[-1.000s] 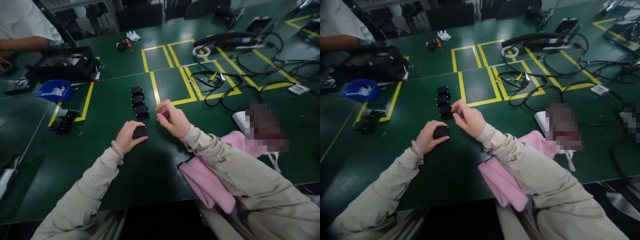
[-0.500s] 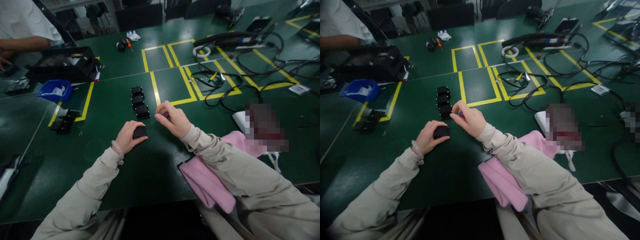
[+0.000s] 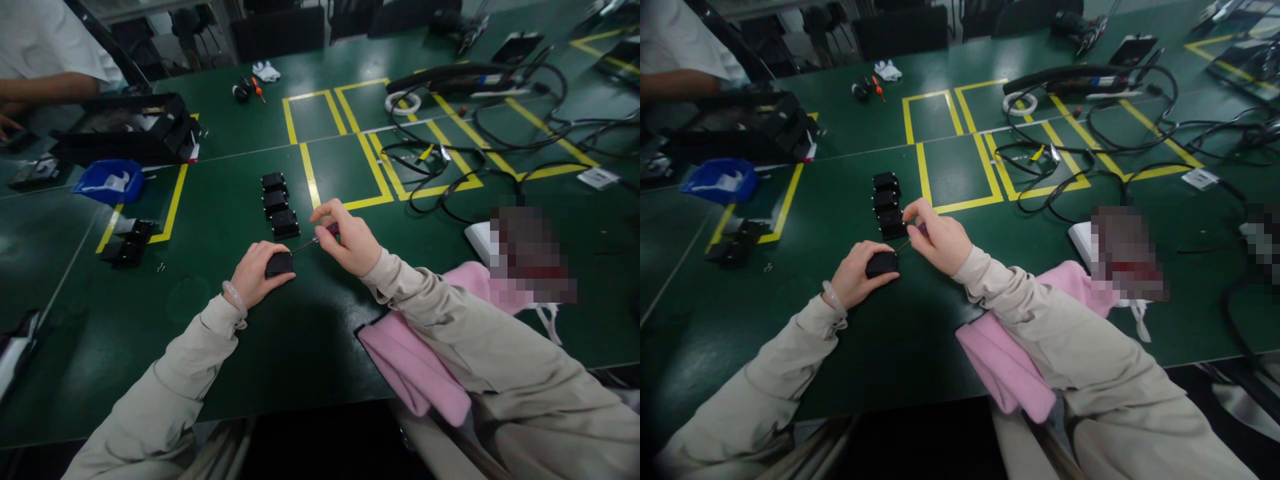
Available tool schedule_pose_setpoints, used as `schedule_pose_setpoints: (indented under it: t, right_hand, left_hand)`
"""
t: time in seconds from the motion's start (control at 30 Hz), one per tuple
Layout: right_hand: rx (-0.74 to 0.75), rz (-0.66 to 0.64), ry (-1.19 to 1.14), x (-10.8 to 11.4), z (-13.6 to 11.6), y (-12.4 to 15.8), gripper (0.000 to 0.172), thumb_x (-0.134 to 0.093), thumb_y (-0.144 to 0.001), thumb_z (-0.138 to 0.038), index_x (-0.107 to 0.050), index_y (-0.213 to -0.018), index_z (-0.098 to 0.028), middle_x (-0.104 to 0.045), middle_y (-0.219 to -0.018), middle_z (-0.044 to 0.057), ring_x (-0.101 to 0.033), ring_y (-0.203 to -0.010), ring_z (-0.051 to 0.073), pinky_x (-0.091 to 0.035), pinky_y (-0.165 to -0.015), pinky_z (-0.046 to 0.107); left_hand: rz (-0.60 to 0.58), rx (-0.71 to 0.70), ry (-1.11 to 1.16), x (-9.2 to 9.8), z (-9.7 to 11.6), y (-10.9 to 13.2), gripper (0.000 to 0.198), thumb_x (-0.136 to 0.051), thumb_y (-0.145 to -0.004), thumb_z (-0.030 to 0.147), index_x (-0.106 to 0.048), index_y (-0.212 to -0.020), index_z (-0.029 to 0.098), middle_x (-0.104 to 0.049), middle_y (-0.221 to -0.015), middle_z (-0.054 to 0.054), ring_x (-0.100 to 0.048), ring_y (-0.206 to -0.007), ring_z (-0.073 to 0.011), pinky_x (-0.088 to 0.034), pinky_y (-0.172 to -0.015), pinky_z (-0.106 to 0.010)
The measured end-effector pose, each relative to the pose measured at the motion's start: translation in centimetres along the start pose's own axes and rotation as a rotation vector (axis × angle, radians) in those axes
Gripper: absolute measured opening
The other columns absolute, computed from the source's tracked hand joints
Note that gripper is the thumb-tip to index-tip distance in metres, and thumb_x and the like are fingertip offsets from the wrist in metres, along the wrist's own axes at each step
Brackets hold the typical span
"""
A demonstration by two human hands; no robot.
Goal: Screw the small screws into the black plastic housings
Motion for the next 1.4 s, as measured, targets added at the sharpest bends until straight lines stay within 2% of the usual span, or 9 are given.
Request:
schedule_pose_setpoints:
  t: [0.2, 0.4, 0.6, 0.77, 0.93, 1.1, 1.2, 1.3, 1.4]
  right_hand:
    - [-0.004, -0.008, -0.023, -0.11, 0.19, 0.01, 0.017, -0.043, -0.095, -0.035, -0.051, -0.099, -0.02, -0.06, -0.077, -0.001, -0.06, -0.068, 0.012, -0.041, -0.068, 0.025]
    - [0.024, 0.011, 0.004, 0.06, 0.0, 0.06, 0.016, -0.043, -0.093, -0.027, -0.05, -0.105, -0.02, -0.057, -0.073, -0.003, -0.056, -0.065, 0.012, -0.04, -0.067, 0.025]
    - [0.003, -0.017, -0.013, -0.15, 0.19, 0.01, 0.019, -0.043, -0.096, -0.037, -0.051, -0.099, -0.02, -0.061, -0.079, 0.0, -0.059, -0.068, 0.012, -0.041, -0.068, 0.025]
    - [0.019, 0.014, -0.017, -0.07, 0.17, 0.02, 0.018, -0.045, -0.094, -0.03, -0.05, -0.107, -0.018, -0.06, -0.081, -0.001, -0.057, -0.069, 0.012, -0.041, -0.069, 0.026]
    - [-0.015, -0.022, 0.004, -0.21, 0.32, 0.06, 0.019, -0.045, -0.096, -0.037, -0.052, -0.1, -0.019, -0.06, -0.08, 0.0, -0.057, -0.068, 0.012, -0.04, -0.069, 0.025]
    - [-0.01, -0.011, 0.01, -0.16, 0.2, 0.02, 0.02, -0.042, -0.094, -0.028, -0.051, -0.109, -0.018, -0.06, -0.081, 0.0, -0.059, -0.072, 0.013, -0.042, -0.071, 0.026]
    - [-0.011, -0.015, 0.007, -0.16, 0.24, -0.04, 0.02, -0.043, -0.095, -0.032, -0.051, -0.106, -0.018, -0.062, -0.084, 0.001, -0.06, -0.076, 0.014, -0.042, -0.072, 0.026]
    - [-0.025, -0.045, 0.013, -0.28, 0.32, -0.06, 0.021, -0.042, -0.096, -0.037, -0.052, -0.098, -0.019, -0.061, -0.081, 0.001, -0.059, -0.071, 0.013, -0.041, -0.07, 0.025]
    - [-0.024, -0.041, 0.014, -0.25, 0.21, -0.03, 0.019, -0.041, -0.094, -0.032, -0.051, -0.103, -0.018, -0.058, -0.077, -0.001, -0.056, -0.066, 0.012, -0.04, -0.069, 0.026]
  left_hand:
    - [-0.019, 0.024, -0.001, -0.12, -0.17, 0.04, 0.034, -0.07, -0.088, 0.041, -0.058, -0.113, 0.021, -0.065, -0.106, -0.007, -0.058, -0.099, -0.0251, -0.047, -0.087, -0.038]
    - [-0.016, 0.023, -0.001, -0.1, -0.16, -0.03, 0.034, -0.07, -0.087, 0.04, -0.059, -0.113, 0.021, -0.065, -0.105, -0.006, -0.058, -0.097, -0.0251, -0.047, -0.086, -0.039]
    - [-0.004, -0.002, -0.003, -0.07, -0.11, -0.01, 0.035, -0.07, -0.088, 0.04, -0.058, -0.114, 0.021, -0.066, -0.106, -0.006, -0.059, -0.098, -0.0248, -0.047, -0.085, -0.037]
    - [-0.005, -0.006, -0.002, -0.06, -0.05, -0.04, 0.034, -0.069, -0.088, 0.041, -0.058, -0.114, 0.02, -0.066, -0.107, -0.007, -0.059, -0.098, -0.0251, -0.046, -0.086, -0.037]
    - [-0.018, 0.003, -0.013, -0.07, -0.09, -0.06, 0.034, -0.069, -0.089, 0.042, -0.058, -0.113, 0.021, -0.065, -0.107, -0.007, -0.059, -0.099, -0.0254, -0.046, -0.087, -0.037]
    - [-0.013, 0.001, -0.014, -0.11, -0.12, -0.07, 0.034, -0.069, -0.089, 0.041, -0.058, -0.113, 0.021, -0.065, -0.106, -0.006, -0.059, -0.098, -0.0251, -0.046, -0.086, -0.037]
    - [-0.005, -0.01, -0.012, -0.09, -0.08, -0.09, 0.034, -0.069, -0.089, 0.041, -0.058, -0.113, 0.02, -0.065, -0.105, -0.006, -0.059, -0.097, -0.0247, -0.046, -0.085, -0.037]
    - [0.002, -0.022, -0.013, -0.08, -0.04, -0.07, 0.034, -0.069, -0.089, 0.041, -0.057, -0.113, 0.02, -0.065, -0.105, -0.006, -0.059, -0.097, -0.0243, -0.046, -0.084, -0.036]
    - [0.016, -0.028, -0.016, -0.06, -0.04, -0.01, 0.034, -0.069, -0.089, 0.04, -0.057, -0.113, 0.02, -0.065, -0.105, -0.006, -0.058, -0.097, -0.0242, -0.046, -0.085, -0.036]
Point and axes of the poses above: each hand's wrist, its own y-axis away from the middle knuckle, its own x-axis out of the back of the hand, z = x × y, the point moved 6 cm from there along -y, towards the middle knuckle
